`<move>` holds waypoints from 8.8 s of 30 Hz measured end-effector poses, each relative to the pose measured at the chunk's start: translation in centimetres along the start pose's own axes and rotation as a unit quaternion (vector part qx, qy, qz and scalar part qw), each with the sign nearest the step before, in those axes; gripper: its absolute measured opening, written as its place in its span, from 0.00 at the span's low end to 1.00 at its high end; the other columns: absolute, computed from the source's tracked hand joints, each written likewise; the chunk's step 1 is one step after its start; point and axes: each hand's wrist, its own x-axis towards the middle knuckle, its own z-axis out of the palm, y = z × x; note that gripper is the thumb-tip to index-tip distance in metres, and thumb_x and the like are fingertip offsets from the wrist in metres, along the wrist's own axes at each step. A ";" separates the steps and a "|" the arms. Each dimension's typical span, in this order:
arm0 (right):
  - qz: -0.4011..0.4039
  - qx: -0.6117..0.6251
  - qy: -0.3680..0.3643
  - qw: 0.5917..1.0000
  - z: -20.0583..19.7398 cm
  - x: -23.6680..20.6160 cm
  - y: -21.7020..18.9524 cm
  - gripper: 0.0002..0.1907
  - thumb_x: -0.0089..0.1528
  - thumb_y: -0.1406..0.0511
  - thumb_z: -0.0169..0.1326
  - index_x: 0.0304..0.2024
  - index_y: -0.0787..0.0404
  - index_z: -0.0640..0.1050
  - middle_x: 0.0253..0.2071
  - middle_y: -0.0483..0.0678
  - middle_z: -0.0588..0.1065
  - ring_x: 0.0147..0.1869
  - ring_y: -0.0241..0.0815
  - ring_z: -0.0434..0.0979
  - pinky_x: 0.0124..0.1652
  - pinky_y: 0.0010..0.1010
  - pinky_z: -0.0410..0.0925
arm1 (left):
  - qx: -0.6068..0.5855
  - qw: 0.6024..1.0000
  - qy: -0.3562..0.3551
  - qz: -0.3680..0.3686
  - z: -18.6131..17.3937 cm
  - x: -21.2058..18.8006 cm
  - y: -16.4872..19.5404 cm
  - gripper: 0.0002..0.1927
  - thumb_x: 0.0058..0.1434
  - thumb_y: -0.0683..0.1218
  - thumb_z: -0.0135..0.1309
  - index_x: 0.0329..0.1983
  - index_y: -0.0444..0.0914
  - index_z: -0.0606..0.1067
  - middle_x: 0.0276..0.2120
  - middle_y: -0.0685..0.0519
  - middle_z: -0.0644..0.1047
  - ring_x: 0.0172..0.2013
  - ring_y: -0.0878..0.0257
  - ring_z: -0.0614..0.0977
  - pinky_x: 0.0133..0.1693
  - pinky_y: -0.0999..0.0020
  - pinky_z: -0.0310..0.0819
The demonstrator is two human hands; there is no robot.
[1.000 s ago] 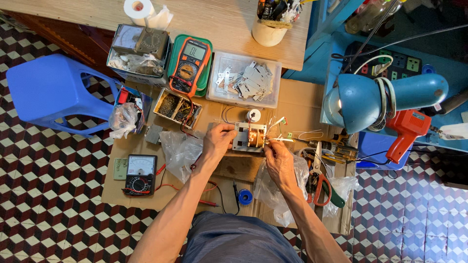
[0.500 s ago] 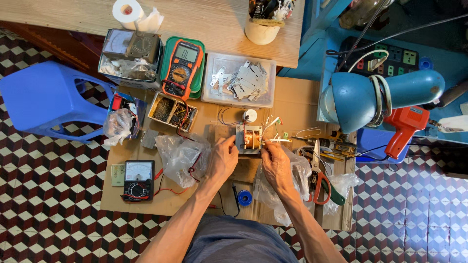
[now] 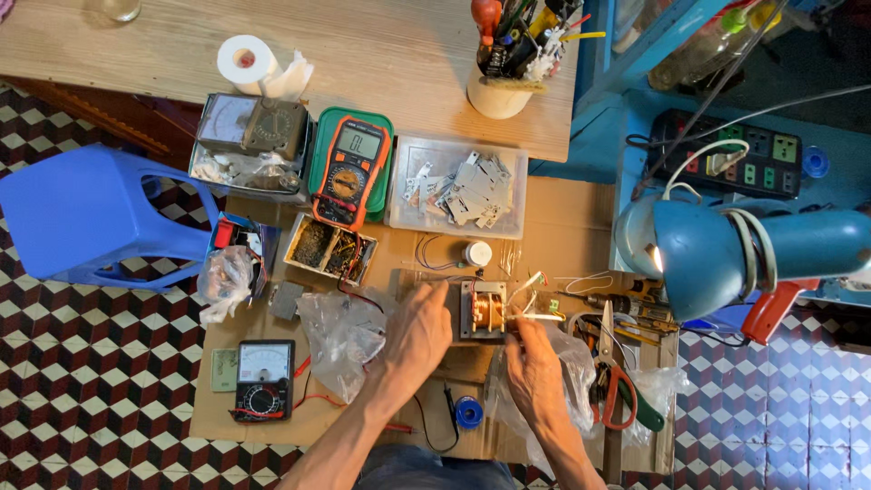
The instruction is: The person repeatedly picks up small white plastic pieces from a container and places them onto a copper-wound coil assembly on a wooden base. The person handles the pieces one at a time, aligning them with the coil, then returns them to the container and repeats the process.
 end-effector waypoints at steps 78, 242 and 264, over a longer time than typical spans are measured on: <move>0.186 0.225 -0.126 0.948 -4.7 -1.6 -11.4 0.10 0.62 0.65 0.59 0.41 0.65 0.84 0.30 0.44 0.80 0.36 0.32 0.76 0.37 0.25 0.70 | -0.410 0.854 -0.305 -0.094 -12.9 -1.6 4.6 0.14 0.63 0.51 0.62 0.38 0.35 0.83 0.25 0.59 0.77 0.29 0.73 0.75 0.32 0.76 0.67; -0.092 0.040 -0.034 0.994 1.6 23.1 5.0 0.15 0.66 0.63 0.55 0.54 0.62 0.80 0.47 0.56 0.77 0.49 0.54 0.79 0.47 0.39 0.71 | 0.161 0.978 0.013 0.134 1.8 17.7 -2.8 0.29 0.47 0.42 0.69 0.50 0.39 0.70 0.48 0.45 0.73 0.50 0.43 0.77 0.49 0.49 0.74; 0.138 0.315 -0.058 0.937 5.6 27.5 6.6 0.05 0.65 0.67 0.58 0.42 0.61 0.79 0.32 0.40 0.77 0.31 0.28 0.72 0.32 0.22 0.66 | 0.034 0.996 0.025 0.081 1.4 17.9 -5.0 0.35 0.48 0.44 0.71 0.57 0.40 0.67 0.48 0.46 0.74 0.45 0.49 0.81 0.46 0.58 0.79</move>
